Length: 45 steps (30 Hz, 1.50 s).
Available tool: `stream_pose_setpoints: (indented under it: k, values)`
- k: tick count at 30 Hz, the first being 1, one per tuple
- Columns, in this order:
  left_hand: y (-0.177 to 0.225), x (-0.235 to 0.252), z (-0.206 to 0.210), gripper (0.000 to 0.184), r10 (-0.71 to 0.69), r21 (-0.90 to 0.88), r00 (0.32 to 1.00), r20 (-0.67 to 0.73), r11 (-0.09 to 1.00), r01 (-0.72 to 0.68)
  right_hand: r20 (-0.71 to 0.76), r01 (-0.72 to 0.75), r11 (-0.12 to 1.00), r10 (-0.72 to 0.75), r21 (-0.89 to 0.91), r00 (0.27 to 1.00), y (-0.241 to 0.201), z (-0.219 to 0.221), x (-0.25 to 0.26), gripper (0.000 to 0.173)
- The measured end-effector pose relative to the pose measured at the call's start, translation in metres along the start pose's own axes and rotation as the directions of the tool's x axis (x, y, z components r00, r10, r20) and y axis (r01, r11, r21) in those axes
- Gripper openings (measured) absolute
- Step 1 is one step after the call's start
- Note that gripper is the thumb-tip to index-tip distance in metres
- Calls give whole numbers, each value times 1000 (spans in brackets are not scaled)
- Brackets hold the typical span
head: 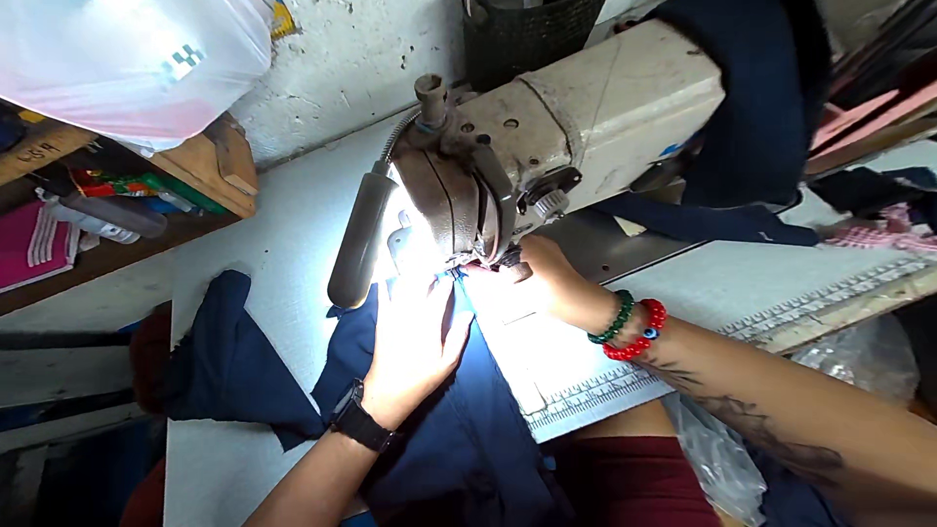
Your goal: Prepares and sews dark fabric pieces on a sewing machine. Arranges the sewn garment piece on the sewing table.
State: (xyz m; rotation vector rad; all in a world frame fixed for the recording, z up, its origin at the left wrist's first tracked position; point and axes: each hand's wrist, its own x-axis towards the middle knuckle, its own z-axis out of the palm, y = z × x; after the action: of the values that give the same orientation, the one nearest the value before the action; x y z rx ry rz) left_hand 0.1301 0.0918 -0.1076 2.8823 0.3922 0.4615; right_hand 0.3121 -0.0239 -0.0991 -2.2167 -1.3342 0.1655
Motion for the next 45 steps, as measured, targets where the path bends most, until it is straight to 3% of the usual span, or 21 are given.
stream_pose_setpoints:
  k: [12,19,21,23,26,28,30,32,39,45]
  values:
    - [-4,3,4,50,-21,-94,996,-82,996,13,-49,42,998,-40,39,998,-3,-6,-7,6]
    - [-1,4,4,51,-33,-34,997,-69,999,30,-96,67,998,-66,0,993,-7,-3,-12,14]
    - [0,4,4,51,-22,-24,997,-81,1000,20,-145,105,992,-114,-71,983,-9,-5,-19,8]
    - [-2,4,4,51,-8,-31,997,-82,1000,6,-172,136,987,-149,-85,974,-4,-18,-38,19]
    - [-3,5,4,51,-6,-34,997,-78,999,4,-425,176,984,-172,-29,889,40,-51,-89,20]
    - [-4,6,4,50,-9,-44,997,-75,999,5,-560,57,993,-107,-106,821,85,-84,-114,28]
    - [-4,4,5,51,-14,-45,998,-63,999,11,-567,-161,978,60,-130,821,126,-111,-125,39]
    - [-4,4,4,52,-16,-45,998,-55,999,14,-545,-264,954,149,-139,825,147,-123,-127,46]
    - [-5,7,4,49,7,-64,995,-100,998,-13,-600,-225,963,92,-151,795,168,-99,-126,36]
    - [-4,3,3,49,12,-52,997,-74,999,-16,-500,-282,941,157,-186,852,168,-99,-129,44]
